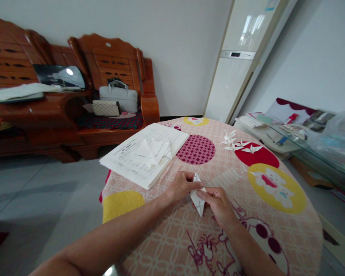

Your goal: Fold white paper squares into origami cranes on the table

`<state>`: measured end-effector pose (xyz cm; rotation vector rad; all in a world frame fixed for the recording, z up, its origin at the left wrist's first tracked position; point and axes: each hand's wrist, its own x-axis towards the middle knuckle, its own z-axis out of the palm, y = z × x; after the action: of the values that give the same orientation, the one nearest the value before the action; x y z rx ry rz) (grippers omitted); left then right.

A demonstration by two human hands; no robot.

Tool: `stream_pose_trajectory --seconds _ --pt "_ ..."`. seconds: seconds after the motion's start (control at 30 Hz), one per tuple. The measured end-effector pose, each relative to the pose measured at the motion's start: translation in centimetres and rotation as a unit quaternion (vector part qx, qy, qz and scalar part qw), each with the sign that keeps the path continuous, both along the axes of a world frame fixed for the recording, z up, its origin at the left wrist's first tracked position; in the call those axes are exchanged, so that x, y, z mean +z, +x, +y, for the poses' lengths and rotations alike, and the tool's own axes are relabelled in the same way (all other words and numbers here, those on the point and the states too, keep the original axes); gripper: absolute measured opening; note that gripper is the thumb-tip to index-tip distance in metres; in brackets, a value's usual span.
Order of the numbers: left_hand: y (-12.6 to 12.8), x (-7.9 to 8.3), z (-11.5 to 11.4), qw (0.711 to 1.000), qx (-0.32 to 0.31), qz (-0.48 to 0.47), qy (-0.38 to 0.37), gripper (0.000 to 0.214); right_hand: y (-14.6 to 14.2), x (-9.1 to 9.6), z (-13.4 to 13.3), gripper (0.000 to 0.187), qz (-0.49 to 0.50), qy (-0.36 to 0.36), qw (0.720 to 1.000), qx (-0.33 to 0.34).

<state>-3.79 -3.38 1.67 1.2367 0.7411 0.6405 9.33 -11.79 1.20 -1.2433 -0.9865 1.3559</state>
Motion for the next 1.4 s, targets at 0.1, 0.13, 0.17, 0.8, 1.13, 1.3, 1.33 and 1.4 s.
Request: stream_pose_trajectory --seconds 0.1,0.13,0.17,0.8,1.13,1.3,1.33,1.4 --pt "-0.1 0.0 0.2 1.0 0.014 -0.01 -0.001 0.026 0.0 0.0 -0.1 0.032 -0.002 -0.001 1.0 0.0" --pt "-0.1 0.0 0.3 1.0 0.019 -0.014 -0.003 0.026 0.0 -0.1 -0.1 0.032 -0.003 -0.001 1.0 0.0" --pt "-0.1 0.1 0.3 1.0 0.024 -0.019 -0.005 0.027 0.0 -0.1 -0.1 0.031 -0.003 0.0 1.0 0.002" --pt "-1.9 0.4 3.4 0.989 0.135 -0.066 0.014 0.04 0.2 -0.2 -0.4 0.031 0.027 -0.046 0.998 0.022" --pt "-1.5 0.2 0.8 0.996 -0.084 0.029 0.028 0.033 -0.6 -0.3 0.5 0.032 0.022 -0.042 0.999 -0.007" --pt "-1.6 0.0 0.2 1.0 -0.011 0.01 -0.005 0.032 -1.1 -0.1 0.4 0.028 0.005 -0.051 0.998 -0.023" --pt "-1.6 0.0 0.1 1.0 -0.002 0.004 -0.007 0.033 -1.2 -0.1 0.3 0.028 0.004 -0.047 0.999 -0.026" --pt "-1.5 -0.1 -0.1 1.0 0.009 -0.007 -0.007 0.033 -1.2 -0.1 0.1 0.028 0.001 -0.039 0.999 -0.029"
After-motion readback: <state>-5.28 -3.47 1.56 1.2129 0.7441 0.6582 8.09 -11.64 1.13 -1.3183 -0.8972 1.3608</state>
